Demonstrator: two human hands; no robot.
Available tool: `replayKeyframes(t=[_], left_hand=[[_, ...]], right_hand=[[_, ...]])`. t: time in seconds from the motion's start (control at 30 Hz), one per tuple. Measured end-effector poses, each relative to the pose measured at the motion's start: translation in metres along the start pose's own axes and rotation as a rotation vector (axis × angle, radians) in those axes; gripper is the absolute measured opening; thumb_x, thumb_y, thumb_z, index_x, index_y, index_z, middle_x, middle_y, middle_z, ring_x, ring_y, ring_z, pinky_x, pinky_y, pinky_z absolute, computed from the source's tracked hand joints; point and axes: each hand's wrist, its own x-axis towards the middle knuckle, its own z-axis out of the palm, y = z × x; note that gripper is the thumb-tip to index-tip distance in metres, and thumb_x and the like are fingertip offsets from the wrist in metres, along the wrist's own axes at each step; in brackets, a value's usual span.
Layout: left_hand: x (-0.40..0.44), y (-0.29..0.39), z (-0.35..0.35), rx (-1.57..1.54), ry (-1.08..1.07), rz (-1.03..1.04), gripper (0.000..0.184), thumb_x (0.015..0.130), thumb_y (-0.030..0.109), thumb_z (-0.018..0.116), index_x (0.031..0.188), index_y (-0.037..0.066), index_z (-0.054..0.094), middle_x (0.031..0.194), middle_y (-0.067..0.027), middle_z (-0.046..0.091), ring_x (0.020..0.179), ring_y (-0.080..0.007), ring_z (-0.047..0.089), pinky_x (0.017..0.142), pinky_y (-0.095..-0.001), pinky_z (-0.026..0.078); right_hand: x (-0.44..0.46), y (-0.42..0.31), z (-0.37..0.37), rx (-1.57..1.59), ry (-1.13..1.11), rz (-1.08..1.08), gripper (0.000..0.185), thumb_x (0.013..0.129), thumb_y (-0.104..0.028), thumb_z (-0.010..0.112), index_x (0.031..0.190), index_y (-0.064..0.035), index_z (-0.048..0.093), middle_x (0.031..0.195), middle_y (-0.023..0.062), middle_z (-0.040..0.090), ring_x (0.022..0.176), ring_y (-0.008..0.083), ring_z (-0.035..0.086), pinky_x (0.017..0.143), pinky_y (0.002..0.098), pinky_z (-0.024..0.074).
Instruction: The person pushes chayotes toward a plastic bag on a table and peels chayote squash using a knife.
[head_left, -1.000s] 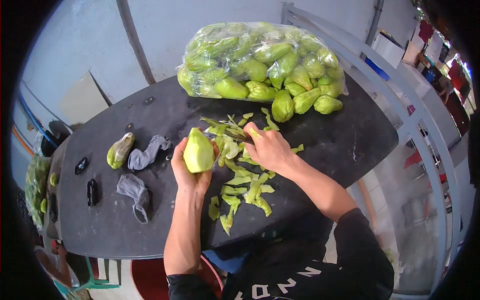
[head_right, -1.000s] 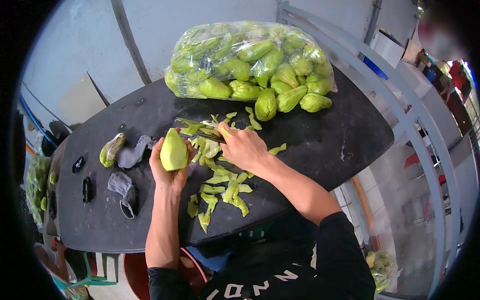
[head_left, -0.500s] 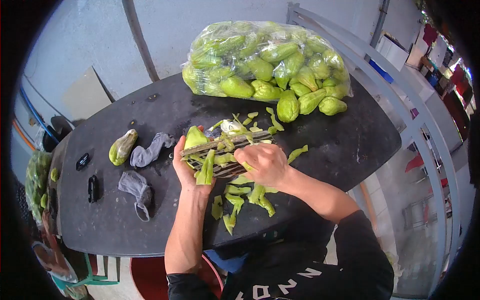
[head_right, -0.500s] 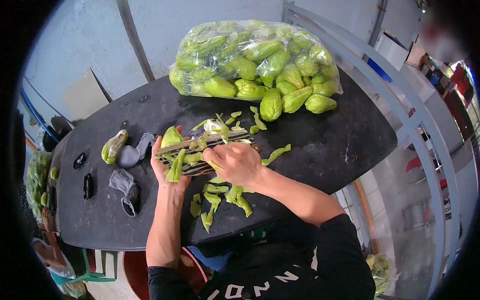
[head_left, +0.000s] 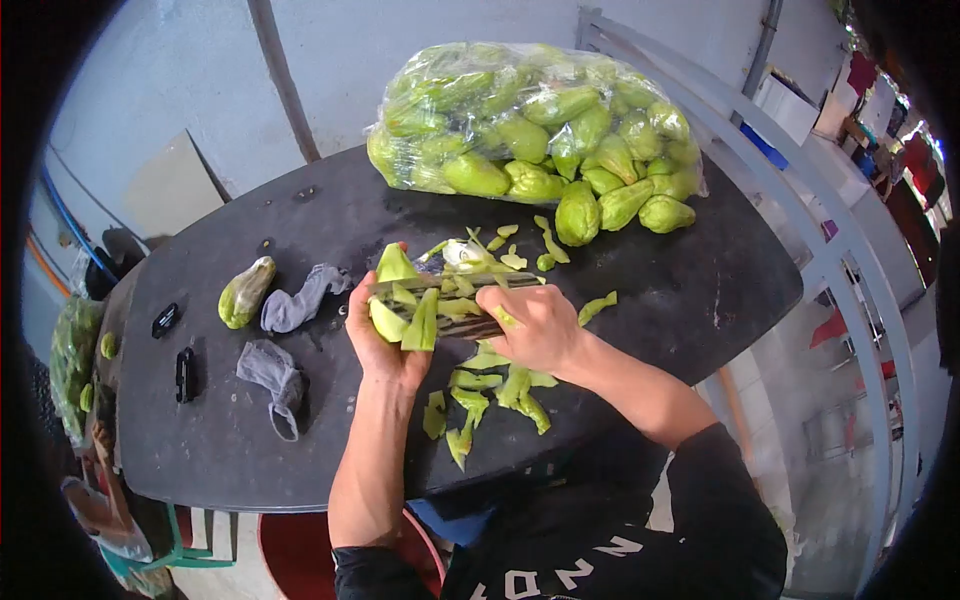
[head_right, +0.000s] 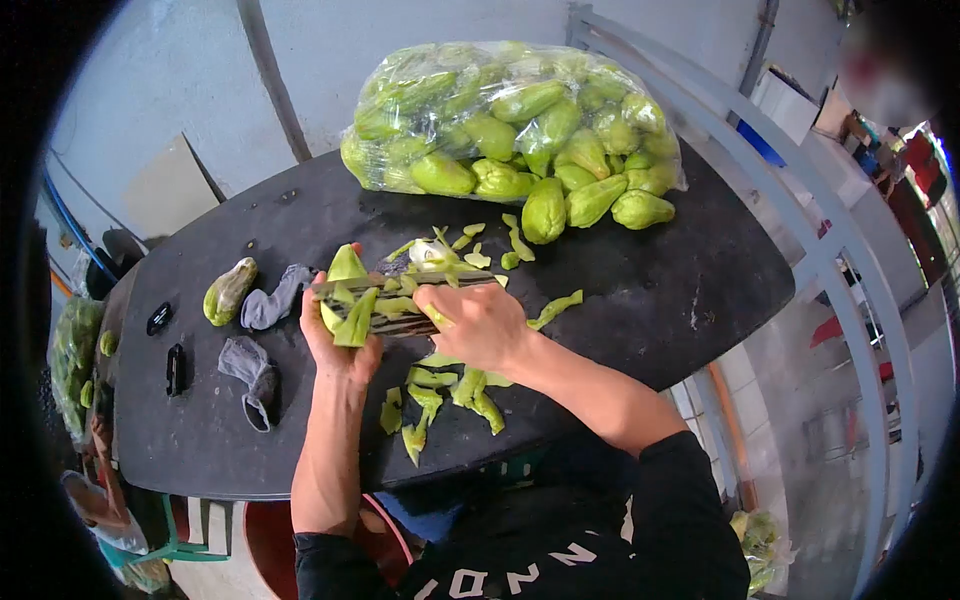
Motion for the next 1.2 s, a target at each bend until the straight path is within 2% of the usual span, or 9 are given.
replayKeyframes(t=[0.13, 0.33, 0.37, 0.6, 0.67, 0.8, 0.97, 1.07, 1.2], left_hand=[[-0.001, 0.000, 0.001, 0.008, 0.033, -0.034, 0.049, 0.092, 0.041, 0.054, 0.129, 0.010, 0.060, 0.103, -0.0109, 0.067, 0.090, -0.0238, 0.064, 0.080, -0.0368, 0.053], [-0.001, -0.001, 0.002, 0.132, -0.059, -0.056, 0.046, 0.091, 0.043, 0.055, 0.117, 0.005, 0.061, 0.098, -0.0115, 0.065, 0.082, -0.0252, 0.063, 0.066, -0.0356, 0.053], [-0.001, -0.003, 0.001, 0.124, -0.057, -0.043, 0.051, 0.089, 0.041, 0.058, 0.124, 0.004, 0.060, 0.100, -0.0117, 0.066, 0.077, -0.0250, 0.062, 0.063, -0.0322, 0.053], [-0.001, 0.001, 0.006, 0.092, -0.030, -0.044, 0.048, 0.092, 0.044, 0.057, 0.117, 0.003, 0.062, 0.103, -0.0136, 0.065, 0.085, -0.0259, 0.063, 0.069, -0.0341, 0.054], [0.000, -0.001, 0.014, -0.010, 0.180, 0.048, 0.050, 0.094, 0.045, 0.055, 0.119, 0.003, 0.062, 0.104, -0.0135, 0.065, 0.093, -0.0257, 0.063, 0.080, -0.0377, 0.054], [0.003, 0.004, -0.004, -0.023, 0.099, -0.009, 0.055, 0.096, 0.047, 0.052, 0.127, 0.002, 0.060, 0.103, -0.0137, 0.066, 0.096, -0.0264, 0.063, 0.089, -0.0415, 0.051], [0.009, 0.004, -0.014, -0.108, -0.027, -0.055, 0.048, 0.090, 0.043, 0.054, 0.113, 0.001, 0.061, 0.087, -0.0181, 0.067, 0.081, -0.0297, 0.066, 0.077, -0.0414, 0.055], [0.010, 0.000, -0.017, -0.129, -0.057, -0.063, 0.048, 0.091, 0.043, 0.052, 0.113, 0.002, 0.062, 0.088, -0.0184, 0.067, 0.082, -0.0300, 0.066, 0.074, -0.0411, 0.056], [0.017, -0.003, -0.030, -0.173, -0.144, -0.080, 0.054, 0.090, 0.045, 0.054, 0.116, -0.001, 0.062, 0.094, -0.0171, 0.061, 0.085, -0.0271, 0.060, 0.073, -0.0381, 0.053]], right_hand=[[-0.001, -0.002, -0.001, 0.148, -0.009, -0.005, 0.037, 0.067, -0.004, 0.074, 0.097, -0.0081, 0.053, 0.069, 0.0105, 0.062, 0.062, 0.0325, 0.066, 0.053, 0.0416, 0.0523], [-0.002, 0.020, 0.002, -0.001, -0.215, 0.238, 0.040, 0.081, -0.013, 0.069, 0.114, -0.0017, 0.049, 0.070, 0.0158, 0.067, 0.064, 0.0358, 0.068, 0.055, 0.0446, 0.0546], [-0.003, 0.019, 0.002, 0.045, -0.157, 0.235, 0.034, 0.081, -0.010, 0.071, 0.103, -0.0055, 0.046, 0.070, 0.0176, 0.064, 0.063, 0.0393, 0.066, 0.054, 0.0454, 0.0528], [0.003, 0.021, -0.001, 0.002, -0.199, 0.344, 0.032, 0.081, -0.009, 0.071, 0.102, -0.0046, 0.047, 0.070, 0.0171, 0.064, 0.064, 0.0394, 0.065, 0.055, 0.0456, 0.0526], [-0.003, 0.019, 0.001, -0.015, -0.223, 0.226, 0.040, 0.081, -0.012, 0.067, 0.114, -0.0016, 0.048, 0.072, 0.0155, 0.067, 0.063, 0.0336, 0.069, 0.053, 0.0422, 0.0540], [-0.001, 0.003, 0.001, 0.019, -0.012, -0.038, 0.032, 0.073, -0.010, 0.070, 0.099, -0.0061, 0.052, 0.067, 0.0064, 0.061, 0.061, 0.0253, 0.067, 0.052, 0.0383, 0.0525], [-0.004, -0.006, 0.005, -0.143, 0.023, -0.247, 0.019, 0.081, -0.016, 0.063, 0.097, -0.0096, 0.056, 0.063, -0.0026, 0.050, 0.057, 0.0139, 0.060, 0.052, 0.0288, 0.0476], [-0.002, -0.010, 0.008, -0.087, 0.083, -0.250, 0.026, 0.072, -0.011, 0.068, 0.092, -0.0090, 0.053, 0.061, -0.0003, 0.047, 0.053, 0.0176, 0.056, 0.047, 0.0323, 0.0432], [-0.001, -0.013, 0.007, -0.072, 0.084, -0.257, 0.023, 0.073, -0.010, 0.067, 0.092, -0.0091, 0.053, 0.061, -0.0005, 0.046, 0.052, 0.0174, 0.056, 0.046, 0.0320, 0.0427]])
